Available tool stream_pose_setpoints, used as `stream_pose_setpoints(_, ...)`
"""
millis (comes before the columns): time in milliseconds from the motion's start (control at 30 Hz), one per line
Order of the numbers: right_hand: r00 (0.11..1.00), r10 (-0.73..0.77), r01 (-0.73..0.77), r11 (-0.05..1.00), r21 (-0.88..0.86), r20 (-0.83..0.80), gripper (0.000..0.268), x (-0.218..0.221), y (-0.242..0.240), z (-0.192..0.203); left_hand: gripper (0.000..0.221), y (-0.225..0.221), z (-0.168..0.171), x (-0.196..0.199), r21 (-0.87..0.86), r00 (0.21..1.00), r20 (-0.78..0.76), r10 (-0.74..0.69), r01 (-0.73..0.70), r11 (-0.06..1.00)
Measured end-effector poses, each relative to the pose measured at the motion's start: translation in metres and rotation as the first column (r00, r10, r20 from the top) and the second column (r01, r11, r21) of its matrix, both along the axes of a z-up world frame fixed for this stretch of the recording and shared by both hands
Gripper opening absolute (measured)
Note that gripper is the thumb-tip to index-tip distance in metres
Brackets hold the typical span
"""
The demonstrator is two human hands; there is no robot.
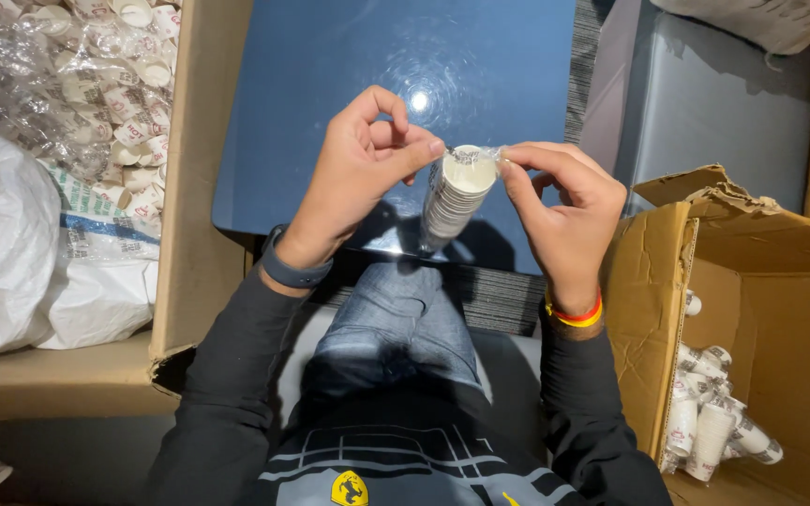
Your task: Unpacking and sorting small paper cups from cardboard boxes onto a blue table.
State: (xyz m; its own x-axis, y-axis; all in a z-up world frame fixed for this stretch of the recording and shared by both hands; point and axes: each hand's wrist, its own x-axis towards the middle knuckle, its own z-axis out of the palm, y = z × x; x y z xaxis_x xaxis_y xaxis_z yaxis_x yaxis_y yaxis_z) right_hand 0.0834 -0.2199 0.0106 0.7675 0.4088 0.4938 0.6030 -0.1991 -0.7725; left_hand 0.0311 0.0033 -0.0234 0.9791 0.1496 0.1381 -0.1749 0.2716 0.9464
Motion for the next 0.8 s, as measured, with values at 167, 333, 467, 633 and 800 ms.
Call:
stream_pose_setpoints(167,0.998,-0.018,0.022,0.998,-0.055,0.065,0.01,-0.007,0.015,-0.006,0.027,-0.024,-0.004,-0.002,0.252,0.976,0.128,0.176,-0.204,0.946)
stream_pose_setpoints(333,0.974,0.04,-0.007,0.989,-0.148,0.221,0.012,-0.01,0.026,-0.013,0.026,-0.034,-0.009,-0.003,0.405,0.932,0.241,0.273,-0.352,0.844)
stream_pose_setpoints(467,0.962,0.021,0.03,0.983,-0.183,0.273,0.014,-0.008,0.027,-0.037,0.023,-0.029,-0.019,-0.005,0.607,0.932,0.27,0.242,-0.36,0.708)
stream_pose_setpoints(633,0.994,-0.019,0.034,0.99,-0.14,0.106,0.013,-0.006,0.031,-0.061,0.019,-0.022,-0.036,-0.011,0.751,0.943,0.294,0.154,-0.327,0.573)
stream_pose_setpoints(800,0.999,0.014,-0.007,0.984,-0.179,0.038,0.014,-0.006,0.034,-0.073,0.016,-0.015,-0.051,-0.019,0.828,0.962,0.253,0.101,-0.269,0.491)
